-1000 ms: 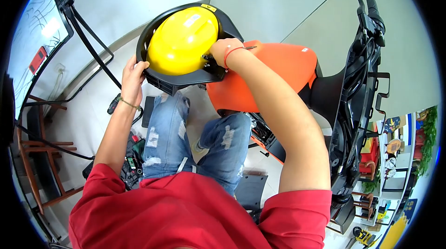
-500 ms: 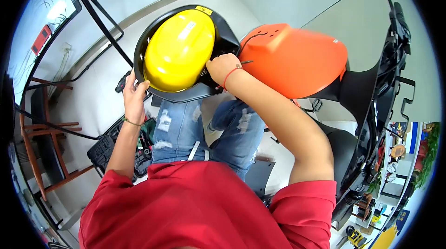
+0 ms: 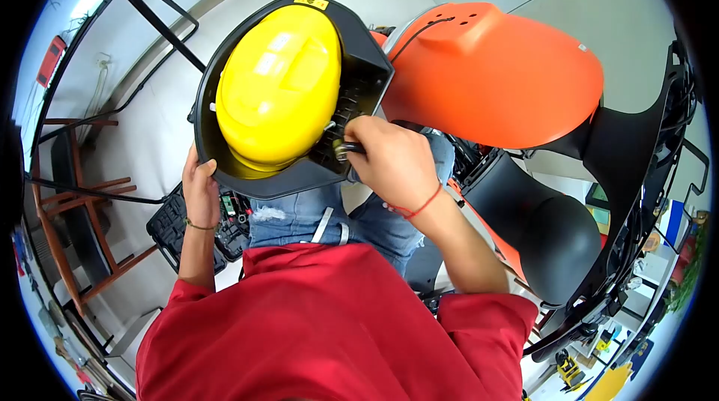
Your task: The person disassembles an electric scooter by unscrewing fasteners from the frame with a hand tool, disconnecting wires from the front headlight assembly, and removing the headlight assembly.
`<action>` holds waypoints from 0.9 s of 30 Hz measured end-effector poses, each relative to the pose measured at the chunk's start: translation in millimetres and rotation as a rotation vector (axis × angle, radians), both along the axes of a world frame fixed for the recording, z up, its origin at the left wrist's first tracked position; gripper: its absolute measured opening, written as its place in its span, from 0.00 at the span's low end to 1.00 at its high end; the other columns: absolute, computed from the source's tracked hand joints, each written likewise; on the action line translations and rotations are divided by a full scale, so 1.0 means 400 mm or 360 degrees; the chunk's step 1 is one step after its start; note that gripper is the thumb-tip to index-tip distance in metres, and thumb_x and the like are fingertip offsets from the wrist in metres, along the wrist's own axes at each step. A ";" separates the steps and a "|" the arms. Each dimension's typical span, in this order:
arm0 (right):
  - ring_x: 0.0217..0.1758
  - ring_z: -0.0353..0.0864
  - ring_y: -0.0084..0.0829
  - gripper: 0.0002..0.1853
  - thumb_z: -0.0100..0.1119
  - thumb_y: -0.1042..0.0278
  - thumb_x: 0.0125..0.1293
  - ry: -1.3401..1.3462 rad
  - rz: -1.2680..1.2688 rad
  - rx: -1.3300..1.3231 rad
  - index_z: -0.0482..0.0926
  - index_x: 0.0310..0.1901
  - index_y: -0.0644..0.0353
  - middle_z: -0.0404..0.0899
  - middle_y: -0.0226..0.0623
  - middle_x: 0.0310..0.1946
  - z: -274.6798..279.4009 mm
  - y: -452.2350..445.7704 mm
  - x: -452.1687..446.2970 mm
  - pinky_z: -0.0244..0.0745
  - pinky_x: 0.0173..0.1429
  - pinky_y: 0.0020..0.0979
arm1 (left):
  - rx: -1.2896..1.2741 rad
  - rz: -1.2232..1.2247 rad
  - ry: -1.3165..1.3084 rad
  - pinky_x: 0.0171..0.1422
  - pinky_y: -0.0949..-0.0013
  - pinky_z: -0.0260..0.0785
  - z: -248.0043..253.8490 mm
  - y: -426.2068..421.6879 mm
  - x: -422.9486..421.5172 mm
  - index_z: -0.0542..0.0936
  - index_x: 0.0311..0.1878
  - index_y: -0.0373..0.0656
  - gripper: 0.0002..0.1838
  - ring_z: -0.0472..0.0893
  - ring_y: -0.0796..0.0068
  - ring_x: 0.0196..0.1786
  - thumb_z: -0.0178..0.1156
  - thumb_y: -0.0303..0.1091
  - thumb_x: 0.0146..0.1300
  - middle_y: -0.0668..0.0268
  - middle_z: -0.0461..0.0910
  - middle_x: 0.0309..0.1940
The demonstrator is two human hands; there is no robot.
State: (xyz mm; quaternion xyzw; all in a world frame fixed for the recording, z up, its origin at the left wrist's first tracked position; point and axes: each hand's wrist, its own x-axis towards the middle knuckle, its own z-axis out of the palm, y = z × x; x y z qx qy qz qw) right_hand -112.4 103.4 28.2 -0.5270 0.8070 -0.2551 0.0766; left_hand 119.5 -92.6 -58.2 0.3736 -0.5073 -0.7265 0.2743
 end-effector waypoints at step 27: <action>0.20 0.68 0.19 0.16 0.55 0.58 0.67 -0.1176 -0.0819 -0.0753 0.83 0.33 0.63 0.73 0.26 0.16 -0.055 -0.324 -0.229 0.63 0.26 0.26 | 0.0296 0.0313 0.0197 0.66 0.71 0.62 -0.021 0.015 0.018 0.64 0.68 0.34 0.28 0.73 0.73 0.61 0.47 0.25 0.62 0.62 0.73 0.61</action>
